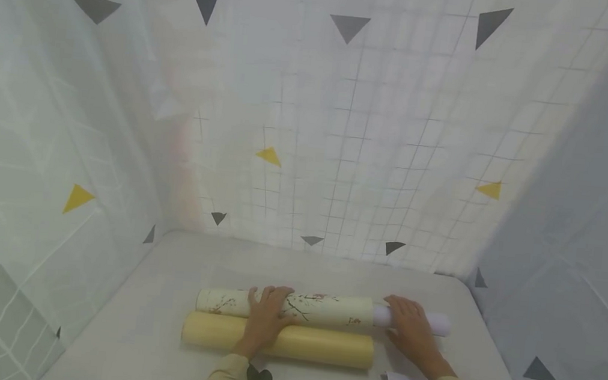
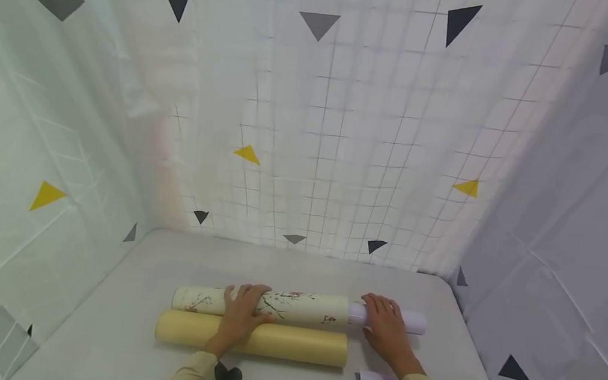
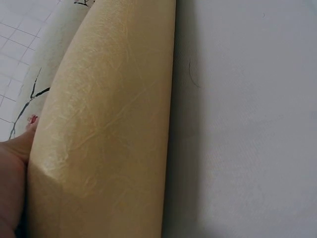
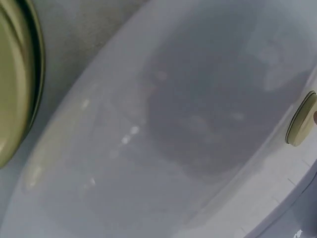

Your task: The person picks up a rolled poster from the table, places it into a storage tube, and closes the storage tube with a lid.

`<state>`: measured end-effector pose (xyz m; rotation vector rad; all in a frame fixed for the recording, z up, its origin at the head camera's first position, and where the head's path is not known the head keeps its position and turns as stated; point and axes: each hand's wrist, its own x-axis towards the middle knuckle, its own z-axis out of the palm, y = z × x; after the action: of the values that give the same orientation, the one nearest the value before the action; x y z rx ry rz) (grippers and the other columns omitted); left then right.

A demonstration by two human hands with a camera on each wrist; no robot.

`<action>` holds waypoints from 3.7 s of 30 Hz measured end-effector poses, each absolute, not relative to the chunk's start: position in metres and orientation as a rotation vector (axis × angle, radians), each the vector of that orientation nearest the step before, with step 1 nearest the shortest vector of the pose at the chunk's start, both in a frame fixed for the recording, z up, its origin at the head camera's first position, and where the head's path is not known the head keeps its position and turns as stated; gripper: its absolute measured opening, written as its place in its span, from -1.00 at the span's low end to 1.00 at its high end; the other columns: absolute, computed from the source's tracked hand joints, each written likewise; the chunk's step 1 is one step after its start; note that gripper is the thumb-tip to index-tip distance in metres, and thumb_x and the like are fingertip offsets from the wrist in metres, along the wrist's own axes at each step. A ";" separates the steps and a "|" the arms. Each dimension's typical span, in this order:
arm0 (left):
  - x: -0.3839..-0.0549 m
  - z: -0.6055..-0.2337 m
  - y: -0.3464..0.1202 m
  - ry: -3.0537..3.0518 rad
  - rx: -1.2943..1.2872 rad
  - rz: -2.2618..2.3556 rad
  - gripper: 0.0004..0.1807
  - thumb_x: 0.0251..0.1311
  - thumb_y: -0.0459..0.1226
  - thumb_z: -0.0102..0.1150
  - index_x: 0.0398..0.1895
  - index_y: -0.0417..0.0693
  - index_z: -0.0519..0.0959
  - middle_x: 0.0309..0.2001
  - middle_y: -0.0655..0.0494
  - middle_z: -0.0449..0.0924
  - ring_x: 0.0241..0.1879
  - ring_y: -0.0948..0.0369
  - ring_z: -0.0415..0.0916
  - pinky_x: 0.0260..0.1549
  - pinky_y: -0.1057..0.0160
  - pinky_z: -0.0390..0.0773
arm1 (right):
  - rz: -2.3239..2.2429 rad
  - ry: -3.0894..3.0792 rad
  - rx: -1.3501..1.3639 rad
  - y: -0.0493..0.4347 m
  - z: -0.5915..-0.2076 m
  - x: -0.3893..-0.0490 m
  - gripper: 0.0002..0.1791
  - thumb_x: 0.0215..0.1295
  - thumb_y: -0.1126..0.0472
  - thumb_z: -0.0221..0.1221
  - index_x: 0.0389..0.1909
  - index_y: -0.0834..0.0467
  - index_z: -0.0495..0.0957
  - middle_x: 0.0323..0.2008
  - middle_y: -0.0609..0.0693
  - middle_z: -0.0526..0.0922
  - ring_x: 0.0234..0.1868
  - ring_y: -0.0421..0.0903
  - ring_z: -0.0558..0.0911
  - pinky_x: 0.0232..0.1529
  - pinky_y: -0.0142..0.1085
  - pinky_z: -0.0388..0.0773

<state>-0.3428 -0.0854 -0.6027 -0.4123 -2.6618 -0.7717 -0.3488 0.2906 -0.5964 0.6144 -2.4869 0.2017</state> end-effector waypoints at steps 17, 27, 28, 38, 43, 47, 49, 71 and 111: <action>-0.345 -0.611 -0.084 -2.656 -0.408 -0.710 -0.24 0.02 0.18 0.40 0.32 0.18 0.48 0.27 0.22 0.61 0.28 0.10 0.44 0.45 -0.43 -0.02 | 0.204 -2.490 0.601 0.277 -0.590 -0.345 -0.27 -0.17 0.28 0.59 0.14 0.19 0.57 0.07 0.17 0.72 0.10 0.19 0.68 0.21 0.18 0.53; -0.349 -0.618 -0.086 -2.655 -0.393 -0.736 -0.23 0.00 0.20 0.40 0.32 0.21 0.48 0.25 0.25 0.62 0.28 0.12 0.44 0.47 -0.42 -0.07 | 0.187 -2.406 0.694 0.263 -0.586 -0.351 -0.29 -0.23 0.35 0.54 0.10 0.19 0.59 -0.04 0.12 0.77 0.00 0.14 0.71 0.19 0.15 0.54; -0.350 -0.620 -0.086 -2.657 -0.388 -0.727 -0.23 0.01 0.21 0.39 0.32 0.22 0.47 0.25 0.27 0.62 0.28 0.13 0.44 0.47 -0.42 -0.08 | 0.186 -2.410 0.697 0.261 -0.586 -0.351 -0.30 -0.23 0.36 0.53 0.09 0.19 0.59 -0.06 0.11 0.77 -0.01 0.14 0.71 0.20 0.15 0.54; -0.338 -0.610 -0.085 -2.658 -0.410 -0.819 -0.23 0.03 0.17 0.40 0.32 0.12 0.48 0.24 0.21 0.62 0.27 0.09 0.42 0.45 -0.46 -0.10 | 0.142 -2.480 0.679 0.259 -0.589 -0.347 -0.14 -0.25 0.22 0.60 0.22 0.20 0.52 -0.08 0.12 0.75 0.03 0.15 0.69 0.26 0.19 0.50; -0.337 -0.603 -0.085 -2.672 -0.404 -0.822 -0.23 0.06 0.17 0.38 0.34 0.13 0.47 0.26 0.22 0.61 0.30 0.10 0.40 0.48 -0.43 -0.12 | 0.144 -2.513 0.608 0.265 -0.588 -0.346 -0.06 -0.27 0.22 0.62 0.28 0.17 0.49 0.06 0.12 0.70 0.18 0.18 0.61 0.44 0.36 0.24; -0.339 -0.604 -0.086 -2.686 -0.407 -0.818 -0.23 0.07 0.19 0.36 0.35 0.15 0.45 0.27 0.23 0.60 0.30 0.11 0.40 0.50 -0.41 -0.16 | 0.113 -2.459 0.517 0.273 -0.589 -0.344 -0.17 -0.23 0.29 0.56 0.21 0.16 0.52 0.08 0.12 0.69 0.19 0.19 0.58 0.42 0.49 0.13; -0.340 -0.606 -0.086 -2.683 -0.408 -0.810 -0.22 0.06 0.20 0.35 0.35 0.16 0.45 0.26 0.25 0.60 0.30 0.12 0.40 0.49 -0.41 -0.15 | 0.096 -2.424 0.471 0.276 -0.591 -0.345 -0.26 -0.22 0.32 0.50 0.15 0.16 0.56 0.07 0.13 0.69 0.18 0.21 0.57 0.36 0.54 0.16; -0.335 -0.596 -0.084 -2.634 -0.411 -0.814 -0.25 0.02 0.08 0.45 0.31 0.10 0.49 0.24 0.18 0.63 0.26 0.07 0.44 0.46 -0.45 -0.07 | 0.212 -2.420 0.468 0.262 -0.587 -0.342 -0.29 -0.35 0.22 0.65 -0.02 0.17 0.62 -0.01 0.18 0.69 0.09 0.23 0.61 0.08 0.25 0.53; -0.340 -0.603 -0.084 -2.679 -0.393 -0.817 -0.23 0.09 0.15 0.39 0.37 0.14 0.45 0.29 0.23 0.58 0.32 0.09 0.40 0.50 -0.39 -0.18 | 0.758 -2.715 0.598 0.259 -0.587 -0.342 -0.25 0.07 0.12 0.51 0.28 0.17 0.44 0.20 0.05 0.51 0.19 0.05 0.62 0.27 0.04 0.62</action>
<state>-0.3402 -0.0844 -0.6035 -0.3932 -2.6791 -0.8167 -0.3418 0.2585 -0.5865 0.5977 -2.7152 0.7579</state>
